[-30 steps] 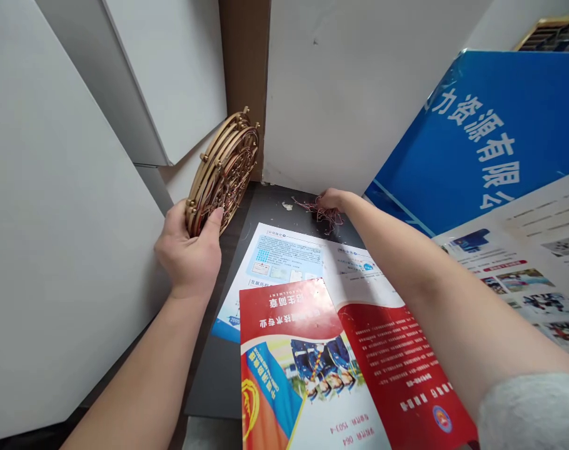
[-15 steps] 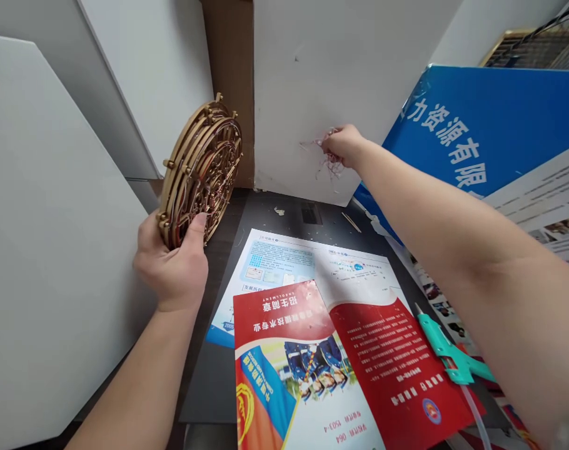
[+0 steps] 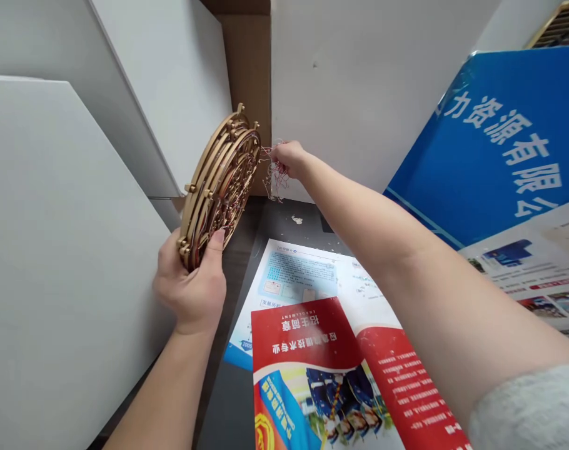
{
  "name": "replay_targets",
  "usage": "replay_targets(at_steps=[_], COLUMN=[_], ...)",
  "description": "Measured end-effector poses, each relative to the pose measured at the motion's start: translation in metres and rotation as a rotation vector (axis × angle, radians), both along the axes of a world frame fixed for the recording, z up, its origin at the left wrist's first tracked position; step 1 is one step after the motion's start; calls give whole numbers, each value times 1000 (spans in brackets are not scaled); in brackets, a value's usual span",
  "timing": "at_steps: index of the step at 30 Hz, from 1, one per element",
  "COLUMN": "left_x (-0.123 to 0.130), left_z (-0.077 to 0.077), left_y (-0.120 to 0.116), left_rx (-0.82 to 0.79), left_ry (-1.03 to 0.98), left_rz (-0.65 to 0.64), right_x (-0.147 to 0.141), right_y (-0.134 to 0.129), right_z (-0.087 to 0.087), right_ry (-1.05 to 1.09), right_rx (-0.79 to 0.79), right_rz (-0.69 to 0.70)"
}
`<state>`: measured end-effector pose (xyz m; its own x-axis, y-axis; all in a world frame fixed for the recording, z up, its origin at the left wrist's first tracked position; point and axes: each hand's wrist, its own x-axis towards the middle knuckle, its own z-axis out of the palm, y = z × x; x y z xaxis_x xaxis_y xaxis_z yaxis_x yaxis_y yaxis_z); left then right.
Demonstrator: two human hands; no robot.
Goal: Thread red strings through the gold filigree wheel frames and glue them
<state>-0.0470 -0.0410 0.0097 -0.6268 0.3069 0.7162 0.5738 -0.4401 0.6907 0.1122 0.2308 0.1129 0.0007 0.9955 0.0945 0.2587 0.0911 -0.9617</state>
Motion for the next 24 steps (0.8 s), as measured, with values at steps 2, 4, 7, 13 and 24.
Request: replay_targets(at_steps=[2, 4, 7, 13, 24], left_x=[0, 1, 2, 15, 66], left_z=[0, 0, 3, 18, 37], left_y=[-1, -1, -1, -11, -59], left_rx=[-15, -41, -38, 18, -283], left_ry=[-2, -18, -62, -187, -1058], left_rz=[-16, -31, -77, -258, -964], right_x=[4, 16, 45, 102, 69], right_y=[-1, -7, -26, -98, -241], right_z=[-2, -3, 1, 32, 91], right_ry=[6, 19, 50, 91, -2], right_rx=[-28, -58, -84, 8, 115], right_rz=[-50, -105, -177, -83, 404])
